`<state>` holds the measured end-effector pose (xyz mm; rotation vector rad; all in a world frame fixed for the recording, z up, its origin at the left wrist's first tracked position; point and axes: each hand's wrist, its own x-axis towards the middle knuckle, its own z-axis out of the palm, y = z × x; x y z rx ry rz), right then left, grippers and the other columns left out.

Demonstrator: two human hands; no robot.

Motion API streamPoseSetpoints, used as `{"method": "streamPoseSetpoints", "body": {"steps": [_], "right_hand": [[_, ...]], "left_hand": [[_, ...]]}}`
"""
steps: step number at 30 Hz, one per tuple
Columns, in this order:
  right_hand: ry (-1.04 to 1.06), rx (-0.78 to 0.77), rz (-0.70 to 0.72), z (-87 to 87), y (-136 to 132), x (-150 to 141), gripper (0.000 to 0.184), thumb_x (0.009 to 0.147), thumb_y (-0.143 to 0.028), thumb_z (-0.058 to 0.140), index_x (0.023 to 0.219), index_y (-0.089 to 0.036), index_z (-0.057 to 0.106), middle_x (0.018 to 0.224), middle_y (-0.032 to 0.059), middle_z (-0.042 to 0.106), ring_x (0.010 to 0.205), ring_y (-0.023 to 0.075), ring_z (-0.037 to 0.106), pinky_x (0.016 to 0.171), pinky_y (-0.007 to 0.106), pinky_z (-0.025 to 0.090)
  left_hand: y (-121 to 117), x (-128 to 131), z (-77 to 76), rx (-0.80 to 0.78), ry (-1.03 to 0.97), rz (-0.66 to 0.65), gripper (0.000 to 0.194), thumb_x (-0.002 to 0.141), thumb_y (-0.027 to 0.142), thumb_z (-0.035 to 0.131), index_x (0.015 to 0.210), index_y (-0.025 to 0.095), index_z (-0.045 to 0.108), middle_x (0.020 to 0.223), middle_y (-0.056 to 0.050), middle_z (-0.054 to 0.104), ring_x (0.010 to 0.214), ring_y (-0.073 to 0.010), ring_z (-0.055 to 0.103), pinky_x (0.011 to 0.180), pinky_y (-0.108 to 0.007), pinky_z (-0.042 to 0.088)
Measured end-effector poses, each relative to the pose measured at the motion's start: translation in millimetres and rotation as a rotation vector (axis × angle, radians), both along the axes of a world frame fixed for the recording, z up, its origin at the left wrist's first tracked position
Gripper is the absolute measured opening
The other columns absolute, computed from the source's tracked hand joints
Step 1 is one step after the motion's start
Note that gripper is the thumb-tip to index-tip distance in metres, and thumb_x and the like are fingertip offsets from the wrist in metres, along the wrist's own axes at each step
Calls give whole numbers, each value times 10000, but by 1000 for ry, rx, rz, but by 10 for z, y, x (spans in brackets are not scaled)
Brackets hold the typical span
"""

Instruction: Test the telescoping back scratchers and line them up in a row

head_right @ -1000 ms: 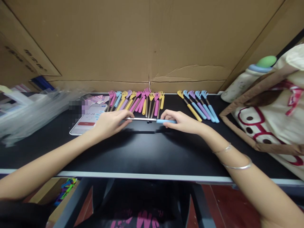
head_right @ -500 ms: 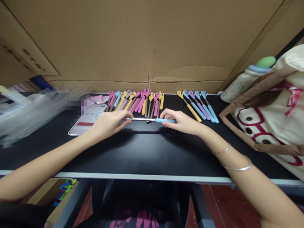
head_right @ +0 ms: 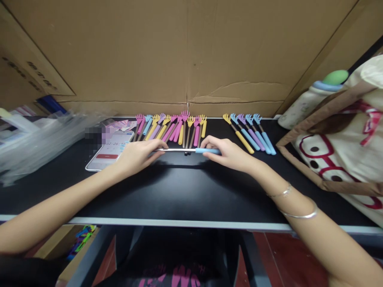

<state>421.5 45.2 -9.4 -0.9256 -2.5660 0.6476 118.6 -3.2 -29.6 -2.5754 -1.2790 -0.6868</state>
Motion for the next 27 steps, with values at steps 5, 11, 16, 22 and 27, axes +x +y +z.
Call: {"method": "streamPoseSetpoints", "body": {"steps": [5,11,16,22,27], "right_hand": [[-40,177,-41,-9,-18,0,216,934,-394,494,1031,-210,549,809,25,673,688,154,611,631,255,399],[-133,460,-101,38,-93,-16,230,961,-388,445,1043,-227,587,788,20,689,625,154,612,593,263,370],[-164,485,-125,38,-105,-16,284,967,-441,429,1038,-241,619,736,24,689,643,174,633,600,274,384],[-106,315,-78,11,-67,-3,267,950,-455,464,1035,-242,602,922,48,731,716,196,670,623,280,407],[-42,123,-36,-7,-36,0,244,937,-442,499,1012,-223,575,878,56,722,768,197,673,670,276,425]], "left_hand": [[7,-10,7,-156,-60,25,186,990,339,434,1046,229,574,904,-2,715,747,-161,671,604,-224,404],[2,-3,30,-313,-182,8,139,978,320,466,1019,227,562,961,-3,707,833,-177,670,699,-253,451],[-1,-9,34,-259,-187,1,144,973,343,492,993,228,576,1017,-2,720,857,-171,681,670,-232,442],[6,-45,13,-32,-84,-10,204,987,375,473,982,229,616,956,13,736,781,-138,686,585,-213,401],[22,-62,-2,195,23,-24,237,997,348,458,918,229,647,877,4,728,771,-132,671,564,-230,381]]}}
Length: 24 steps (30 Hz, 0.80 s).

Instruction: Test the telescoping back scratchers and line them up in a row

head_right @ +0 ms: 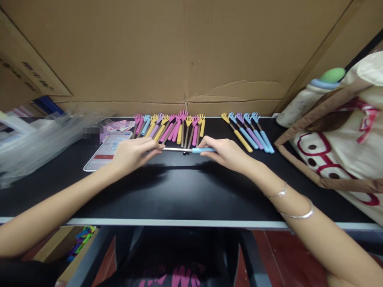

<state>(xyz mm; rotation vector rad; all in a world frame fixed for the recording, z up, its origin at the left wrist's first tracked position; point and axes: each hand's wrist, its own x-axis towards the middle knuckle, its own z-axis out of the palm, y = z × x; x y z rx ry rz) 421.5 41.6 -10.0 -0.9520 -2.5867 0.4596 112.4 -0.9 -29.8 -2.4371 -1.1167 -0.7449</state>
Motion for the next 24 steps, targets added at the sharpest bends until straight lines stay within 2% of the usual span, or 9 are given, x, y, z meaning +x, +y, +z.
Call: {"method": "streamPoseSetpoints", "body": {"steps": [4,8,11,18,21,24], "right_hand": [[71,-215,93,10,5,-7,251,951,-444,480,981,-200,531,790,34,695,699,154,638,663,262,424],[103,-371,161,24,-5,-23,299,967,-476,441,959,-182,496,737,18,651,641,118,564,626,248,401],[100,-418,170,22,-13,-35,327,968,-495,433,949,-176,498,705,4,616,619,106,523,612,244,392],[65,-274,102,8,-23,-49,300,940,-489,479,917,-193,522,678,2,643,597,120,566,598,248,406],[60,-212,71,-6,-23,-48,262,932,-457,492,929,-200,540,718,16,676,628,139,612,617,254,430],[48,-120,8,-21,-25,-44,238,924,-431,508,973,-206,567,799,38,708,698,167,655,649,265,444]], "left_hand": [[6,9,28,136,58,20,339,1006,344,428,789,226,658,710,4,680,624,-112,596,509,-256,309],[11,6,60,166,57,-14,310,999,334,452,802,251,675,752,22,704,607,-98,562,527,-254,318],[13,0,72,136,54,-25,307,1001,345,444,832,262,686,743,15,696,598,-100,551,525,-253,322],[25,3,22,127,84,-31,367,1018,352,396,797,228,662,688,11,678,598,-100,591,526,-234,345],[28,-6,-17,50,22,-76,309,1018,343,404,886,221,656,810,4,728,708,-115,667,569,-218,394],[25,-12,-30,-106,-97,-93,224,996,361,465,954,223,636,941,11,749,827,-140,706,630,-209,436]]}}
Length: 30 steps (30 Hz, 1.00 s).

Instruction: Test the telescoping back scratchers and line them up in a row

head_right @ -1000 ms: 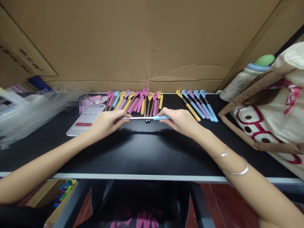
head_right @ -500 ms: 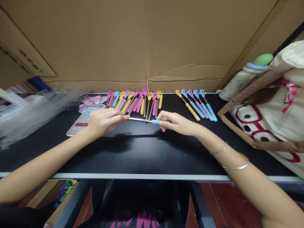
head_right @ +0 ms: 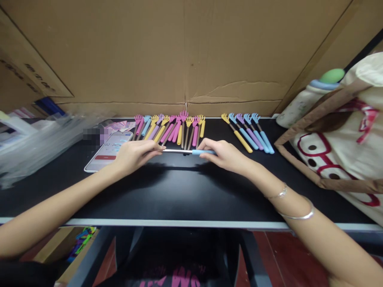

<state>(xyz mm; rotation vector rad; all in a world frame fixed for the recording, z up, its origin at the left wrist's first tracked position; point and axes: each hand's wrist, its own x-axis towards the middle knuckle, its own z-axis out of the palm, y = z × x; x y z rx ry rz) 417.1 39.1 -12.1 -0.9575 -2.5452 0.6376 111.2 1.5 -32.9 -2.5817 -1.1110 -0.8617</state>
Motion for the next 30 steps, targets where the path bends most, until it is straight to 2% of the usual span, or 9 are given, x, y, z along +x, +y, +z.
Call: {"method": "streamPoseSetpoints", "body": {"steps": [4,7,12,14,18,20,23,28,30], "right_hand": [[-70,190,-69,0,-26,5,245,936,-430,492,1025,-225,593,886,49,727,742,195,674,634,273,425],[-121,350,-87,13,-67,1,270,956,-440,467,1044,-231,614,883,47,737,721,202,680,605,283,409],[-158,614,-100,34,-126,-32,339,995,-442,407,1026,-222,663,932,62,750,851,204,702,634,282,426],[-172,692,-104,36,-128,-42,344,1001,-431,405,1025,-216,673,910,57,753,847,191,705,622,271,427],[-131,795,-78,22,-98,-30,277,988,-388,465,1001,-202,671,862,32,753,796,164,708,609,244,440],[-87,776,-39,9,-77,-17,234,980,-363,490,992,-200,657,892,26,755,800,158,710,636,236,460],[-43,642,-12,-14,-50,-3,194,965,-349,520,1012,-202,637,921,28,753,779,160,708,650,238,471],[55,261,6,-37,-10,-2,236,936,-401,549,1030,-196,619,940,56,733,801,176,692,689,258,477],[95,79,26,-33,7,-4,264,920,-429,558,1009,-186,610,886,59,721,774,173,679,701,267,481]], "left_hand": [[-2,0,26,-266,-122,34,189,966,389,521,969,232,626,993,17,747,832,-150,704,660,-215,450],[14,1,46,-404,-190,24,185,953,383,538,947,219,625,1020,-2,736,868,-159,687,700,-235,463],[51,10,43,-641,-337,-94,219,934,370,537,929,174,633,805,-23,701,722,-145,650,667,-250,480],[54,20,36,-664,-367,-99,213,923,366,553,920,168,633,796,-25,697,707,-141,647,663,-250,483],[30,42,32,-530,-337,-24,187,904,368,598,913,188,651,935,-26,731,840,-165,677,715,-256,480],[8,46,37,-442,-289,22,178,910,368,599,915,199,656,976,-16,740,870,-168,686,715,-249,475],[-15,31,46,-283,-216,57,188,929,379,585,910,209,662,951,3,749,813,-149,695,677,-224,465],[-8,-12,44,37,-75,26,205,951,367,562,898,205,675,902,2,750,801,-132,698,632,-205,440],[-3,-15,45,165,-14,22,201,957,340,557,878,203,680,838,3,738,745,-120,683,590,-205,412]]}}
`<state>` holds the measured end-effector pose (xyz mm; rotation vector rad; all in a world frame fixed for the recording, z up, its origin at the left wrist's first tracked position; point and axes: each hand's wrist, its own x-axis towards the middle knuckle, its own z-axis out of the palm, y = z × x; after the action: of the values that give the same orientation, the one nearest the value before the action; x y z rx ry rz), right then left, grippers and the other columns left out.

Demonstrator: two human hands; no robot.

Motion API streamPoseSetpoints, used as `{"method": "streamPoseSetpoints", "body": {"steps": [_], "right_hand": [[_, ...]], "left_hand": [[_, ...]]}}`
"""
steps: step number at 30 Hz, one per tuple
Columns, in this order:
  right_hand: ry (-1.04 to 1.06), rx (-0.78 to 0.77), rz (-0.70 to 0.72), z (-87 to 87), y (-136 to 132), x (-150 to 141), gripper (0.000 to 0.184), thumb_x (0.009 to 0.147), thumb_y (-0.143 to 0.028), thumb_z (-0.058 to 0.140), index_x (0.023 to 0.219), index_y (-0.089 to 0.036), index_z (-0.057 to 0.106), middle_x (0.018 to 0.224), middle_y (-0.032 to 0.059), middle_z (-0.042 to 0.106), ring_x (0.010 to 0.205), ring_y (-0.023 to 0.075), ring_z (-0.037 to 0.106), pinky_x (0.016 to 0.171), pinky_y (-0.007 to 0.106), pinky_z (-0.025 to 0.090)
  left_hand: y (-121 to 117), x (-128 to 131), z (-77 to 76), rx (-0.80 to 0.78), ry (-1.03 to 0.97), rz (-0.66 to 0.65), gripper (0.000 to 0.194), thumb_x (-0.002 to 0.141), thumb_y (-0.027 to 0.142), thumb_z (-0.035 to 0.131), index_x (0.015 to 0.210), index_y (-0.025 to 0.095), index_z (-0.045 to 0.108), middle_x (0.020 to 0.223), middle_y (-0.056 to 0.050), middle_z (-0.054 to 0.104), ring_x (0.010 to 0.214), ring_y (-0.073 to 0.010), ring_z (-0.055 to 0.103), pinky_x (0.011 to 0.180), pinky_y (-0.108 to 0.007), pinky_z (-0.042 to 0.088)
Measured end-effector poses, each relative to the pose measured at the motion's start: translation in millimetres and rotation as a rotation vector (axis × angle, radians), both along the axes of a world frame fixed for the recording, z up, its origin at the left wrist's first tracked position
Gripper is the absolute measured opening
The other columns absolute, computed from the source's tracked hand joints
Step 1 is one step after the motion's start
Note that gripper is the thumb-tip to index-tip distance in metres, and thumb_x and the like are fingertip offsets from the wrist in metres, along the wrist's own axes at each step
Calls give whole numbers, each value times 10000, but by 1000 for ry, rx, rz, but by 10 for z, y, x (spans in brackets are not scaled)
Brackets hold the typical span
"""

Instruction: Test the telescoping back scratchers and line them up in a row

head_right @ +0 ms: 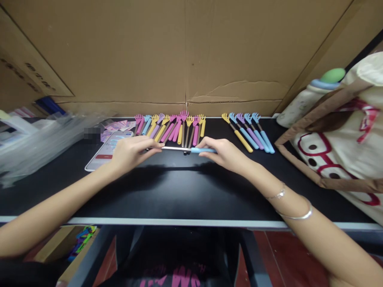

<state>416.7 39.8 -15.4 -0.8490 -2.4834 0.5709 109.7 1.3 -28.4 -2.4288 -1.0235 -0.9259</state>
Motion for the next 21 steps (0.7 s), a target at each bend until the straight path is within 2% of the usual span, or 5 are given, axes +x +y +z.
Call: {"method": "streamPoseSetpoints", "body": {"steps": [4,7,10,14,21], "right_hand": [[-3,-277,46,33,33,8,319,897,-472,561,966,-162,588,762,41,680,683,151,630,657,267,459],[-59,-417,94,74,49,24,366,900,-500,538,979,-146,586,748,31,649,654,126,568,623,252,421],[-156,-508,138,115,47,31,406,911,-524,507,995,-142,612,740,14,608,633,107,506,590,237,386],[-196,-447,109,130,15,7,425,923,-523,478,999,-137,640,732,16,608,658,120,525,619,244,398],[-160,-123,18,32,17,-32,304,926,-400,480,1028,-163,639,812,44,699,712,154,635,686,254,440]], "left_hand": [[-9,30,24,170,101,2,233,974,307,527,836,201,681,705,17,682,615,-98,613,513,-220,343],[-33,71,47,245,149,-4,272,979,293,519,769,193,661,633,28,637,557,-91,560,494,-228,317],[-52,102,44,283,176,-20,243,970,285,536,783,196,664,606,38,621,543,-90,546,505,-229,326],[-43,92,-4,209,163,-36,224,987,312,502,915,213,689,672,32,671,593,-93,609,529,-220,368],[-1,44,-64,-133,78,-10,282,1008,368,431,1043,223,670,977,8,752,857,-148,713,645,-223,460]]}}
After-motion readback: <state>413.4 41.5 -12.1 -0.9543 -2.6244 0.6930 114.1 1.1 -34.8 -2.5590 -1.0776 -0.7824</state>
